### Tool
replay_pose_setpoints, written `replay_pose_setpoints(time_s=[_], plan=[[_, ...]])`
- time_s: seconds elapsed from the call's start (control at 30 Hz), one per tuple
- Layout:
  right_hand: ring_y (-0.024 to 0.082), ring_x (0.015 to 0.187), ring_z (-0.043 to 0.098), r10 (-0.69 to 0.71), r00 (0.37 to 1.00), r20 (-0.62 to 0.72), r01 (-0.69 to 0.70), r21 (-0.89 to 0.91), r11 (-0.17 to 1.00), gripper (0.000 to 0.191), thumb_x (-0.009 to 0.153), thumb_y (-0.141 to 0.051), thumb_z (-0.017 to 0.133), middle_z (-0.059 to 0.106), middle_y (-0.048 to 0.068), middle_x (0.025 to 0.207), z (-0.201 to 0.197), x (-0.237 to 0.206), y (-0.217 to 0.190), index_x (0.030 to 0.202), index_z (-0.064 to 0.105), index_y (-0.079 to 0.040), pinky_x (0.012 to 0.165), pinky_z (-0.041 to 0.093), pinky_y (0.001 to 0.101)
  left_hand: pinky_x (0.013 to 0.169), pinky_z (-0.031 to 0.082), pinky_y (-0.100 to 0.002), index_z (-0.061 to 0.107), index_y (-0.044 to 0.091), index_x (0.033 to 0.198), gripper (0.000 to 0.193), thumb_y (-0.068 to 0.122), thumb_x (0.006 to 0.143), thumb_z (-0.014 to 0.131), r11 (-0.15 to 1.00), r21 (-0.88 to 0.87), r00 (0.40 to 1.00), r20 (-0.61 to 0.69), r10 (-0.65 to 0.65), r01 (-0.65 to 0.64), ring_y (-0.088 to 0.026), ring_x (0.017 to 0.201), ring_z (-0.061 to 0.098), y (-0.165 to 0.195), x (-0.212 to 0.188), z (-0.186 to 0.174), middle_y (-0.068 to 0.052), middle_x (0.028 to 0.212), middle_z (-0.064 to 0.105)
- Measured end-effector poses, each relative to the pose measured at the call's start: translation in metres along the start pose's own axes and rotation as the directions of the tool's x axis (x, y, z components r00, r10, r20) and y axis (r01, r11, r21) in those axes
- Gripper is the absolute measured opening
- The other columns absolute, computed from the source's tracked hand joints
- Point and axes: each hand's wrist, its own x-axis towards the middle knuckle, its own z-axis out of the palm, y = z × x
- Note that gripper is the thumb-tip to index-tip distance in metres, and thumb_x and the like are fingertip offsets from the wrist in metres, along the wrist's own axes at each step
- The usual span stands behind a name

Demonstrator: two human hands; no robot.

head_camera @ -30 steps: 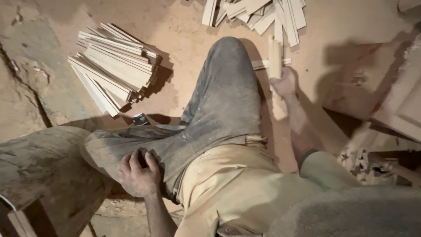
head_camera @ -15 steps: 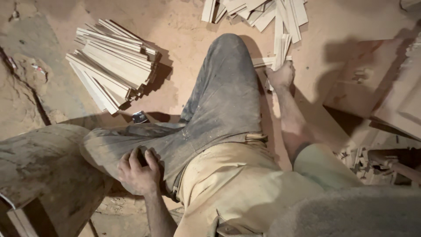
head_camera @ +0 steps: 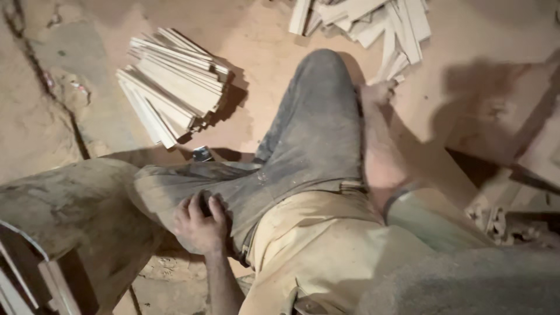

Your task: The person sits on the workshop floor and sorts thin wooden strips, picking individual pieces from a scattered pile and placing them onto a growing aligned stack, occasionally tossing pieces toward a large bucket of strips. The person continues picking and stacking strips from the floor pile throughout the episode.

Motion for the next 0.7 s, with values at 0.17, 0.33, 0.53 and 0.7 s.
replay_pose_setpoints(time_s=[0.17,0.33,0.53,0.7], plan=[[0.040,0.106,0.064,-0.340,0.931,0.136,0.316,0.173,0.933,0.104,0.055,-0.036,0.099,0.059,0.025,0.121,-0.015,0.012,0.074,0.134,0.043,0.001,0.085,0.055,0.0460,0.099,0.047,-0.052,0.072,0.010,0.114,0.031,0.030,0.091,0.077,0.998,-0.048,0.999,0.016,-0.042,0.043,-0.036,0.117,0.059,0.003,0.006,-0.006,-0.012,0.118,0.066],[0.038,0.105,0.065,-0.431,0.841,0.328,0.375,0.221,0.900,0.099,0.059,-0.033,0.098,0.061,0.024,0.121,-0.051,0.032,0.137,0.134,0.044,0.002,0.085,0.055,0.0447,0.101,0.043,-0.052,0.071,0.011,0.113,0.032,0.029,0.087,0.078,0.995,-0.077,0.998,-0.024,-0.062,0.060,-0.034,0.118,0.058,0.001,0.008,-0.005,-0.010,0.117,0.065],[0.036,0.105,0.066,-0.384,0.840,0.382,0.352,0.154,0.923,0.093,0.063,-0.030,0.096,0.062,0.023,0.120,-0.042,0.064,0.123,0.134,0.046,0.003,0.085,0.055,0.0431,0.100,0.043,-0.052,0.071,0.011,0.117,0.035,0.030,0.088,0.079,0.991,-0.107,0.997,-0.005,-0.080,0.079,-0.033,0.120,0.057,0.002,0.011,-0.004,-0.009,0.119,0.064],[0.034,0.104,0.066,-0.310,0.884,0.349,0.288,0.115,0.951,0.088,0.066,-0.028,0.095,0.063,0.022,0.120,-0.032,0.056,0.124,0.133,0.048,0.004,0.085,0.056,0.0417,0.100,0.043,-0.052,0.071,0.012,0.116,0.036,0.030,0.086,0.079,0.988,-0.130,0.995,-0.035,-0.092,0.087,-0.033,0.120,0.057,0.002,0.005,-0.002,-0.009,0.120,0.064]])
